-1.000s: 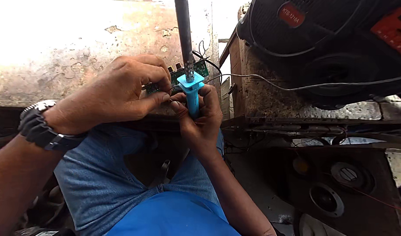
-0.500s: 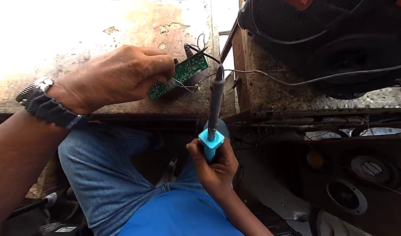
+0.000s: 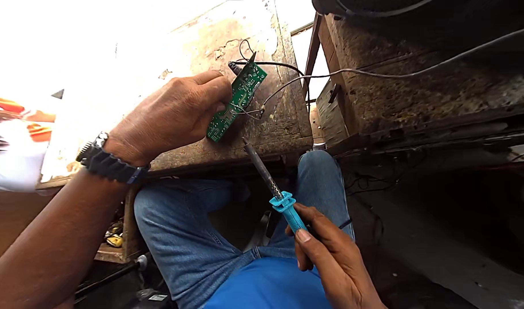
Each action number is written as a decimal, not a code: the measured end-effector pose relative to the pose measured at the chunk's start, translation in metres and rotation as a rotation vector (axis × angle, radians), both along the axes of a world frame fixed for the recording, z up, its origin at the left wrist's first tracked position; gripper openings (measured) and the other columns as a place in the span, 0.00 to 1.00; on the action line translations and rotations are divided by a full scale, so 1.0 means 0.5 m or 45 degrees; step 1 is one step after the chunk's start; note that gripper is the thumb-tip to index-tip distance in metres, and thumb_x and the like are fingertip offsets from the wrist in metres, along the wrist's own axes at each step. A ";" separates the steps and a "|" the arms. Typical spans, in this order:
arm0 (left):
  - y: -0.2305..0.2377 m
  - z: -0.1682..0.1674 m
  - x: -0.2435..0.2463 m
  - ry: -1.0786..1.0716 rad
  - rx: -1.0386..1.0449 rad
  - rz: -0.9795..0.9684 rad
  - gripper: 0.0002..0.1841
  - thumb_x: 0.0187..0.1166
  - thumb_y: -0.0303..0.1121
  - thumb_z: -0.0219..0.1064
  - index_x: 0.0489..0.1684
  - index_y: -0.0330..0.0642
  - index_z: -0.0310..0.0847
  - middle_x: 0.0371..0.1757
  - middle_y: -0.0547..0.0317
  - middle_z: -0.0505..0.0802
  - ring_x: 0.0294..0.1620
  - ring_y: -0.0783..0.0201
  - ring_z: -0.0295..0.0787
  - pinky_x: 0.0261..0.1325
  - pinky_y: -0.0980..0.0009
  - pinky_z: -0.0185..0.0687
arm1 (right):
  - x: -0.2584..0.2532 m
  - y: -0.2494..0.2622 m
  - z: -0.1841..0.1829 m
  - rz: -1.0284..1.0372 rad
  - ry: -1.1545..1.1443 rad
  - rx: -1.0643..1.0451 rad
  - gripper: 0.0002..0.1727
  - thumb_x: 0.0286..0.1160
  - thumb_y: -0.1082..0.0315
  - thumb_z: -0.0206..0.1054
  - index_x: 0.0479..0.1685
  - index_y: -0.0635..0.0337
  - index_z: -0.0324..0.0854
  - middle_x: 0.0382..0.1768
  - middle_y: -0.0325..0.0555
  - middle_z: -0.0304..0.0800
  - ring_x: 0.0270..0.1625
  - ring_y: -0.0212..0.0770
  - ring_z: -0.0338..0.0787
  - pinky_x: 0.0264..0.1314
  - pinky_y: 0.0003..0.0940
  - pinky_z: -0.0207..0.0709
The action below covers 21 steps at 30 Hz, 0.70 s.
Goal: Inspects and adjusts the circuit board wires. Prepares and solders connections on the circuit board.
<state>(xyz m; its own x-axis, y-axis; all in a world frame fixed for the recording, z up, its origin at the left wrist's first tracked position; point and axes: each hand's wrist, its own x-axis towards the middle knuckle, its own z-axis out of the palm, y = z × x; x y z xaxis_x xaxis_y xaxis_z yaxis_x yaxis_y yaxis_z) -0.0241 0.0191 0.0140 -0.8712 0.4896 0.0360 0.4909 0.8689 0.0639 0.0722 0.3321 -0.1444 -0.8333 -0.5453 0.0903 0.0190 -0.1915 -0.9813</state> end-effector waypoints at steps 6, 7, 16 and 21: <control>-0.007 -0.002 -0.007 0.004 0.043 -0.001 0.11 0.87 0.27 0.53 0.52 0.39 0.83 0.56 0.52 0.89 0.55 0.63 0.88 0.58 0.67 0.86 | -0.009 -0.020 0.016 -0.018 0.070 -0.001 0.24 0.91 0.64 0.52 0.77 0.70 0.72 0.54 0.46 0.88 0.29 0.26 0.84 0.23 0.21 0.81; -0.012 -0.003 -0.008 0.012 0.062 0.008 0.11 0.86 0.28 0.54 0.52 0.38 0.83 0.56 0.51 0.89 0.54 0.63 0.88 0.58 0.67 0.86 | -0.012 -0.022 0.019 -0.028 0.085 0.014 0.23 0.91 0.64 0.53 0.77 0.70 0.71 0.54 0.45 0.87 0.29 0.26 0.84 0.23 0.21 0.82; -0.059 -0.004 -0.018 -0.048 0.239 0.012 0.12 0.86 0.28 0.55 0.55 0.40 0.85 0.57 0.55 0.90 0.58 0.67 0.88 0.63 0.68 0.85 | -0.032 -0.013 0.053 -0.039 0.134 0.110 0.21 0.89 0.67 0.54 0.73 0.72 0.73 0.57 0.48 0.88 0.33 0.26 0.86 0.26 0.21 0.83; -0.075 -0.017 -0.022 -0.122 0.429 0.047 0.12 0.87 0.28 0.55 0.57 0.42 0.85 0.58 0.60 0.91 0.41 0.75 0.88 0.38 0.78 0.86 | -0.024 -0.006 0.061 -0.018 0.110 0.112 0.20 0.89 0.69 0.55 0.72 0.72 0.72 0.58 0.49 0.87 0.35 0.28 0.87 0.27 0.21 0.83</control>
<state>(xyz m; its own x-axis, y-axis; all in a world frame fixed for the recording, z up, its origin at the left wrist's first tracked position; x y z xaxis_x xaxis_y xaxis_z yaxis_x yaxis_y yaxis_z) -0.0353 -0.0185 0.0055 -0.8955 0.4319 0.1075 0.4372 0.8083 0.3943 0.0600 0.3293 -0.1139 -0.8322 -0.5425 0.1145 -0.0687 -0.1040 -0.9922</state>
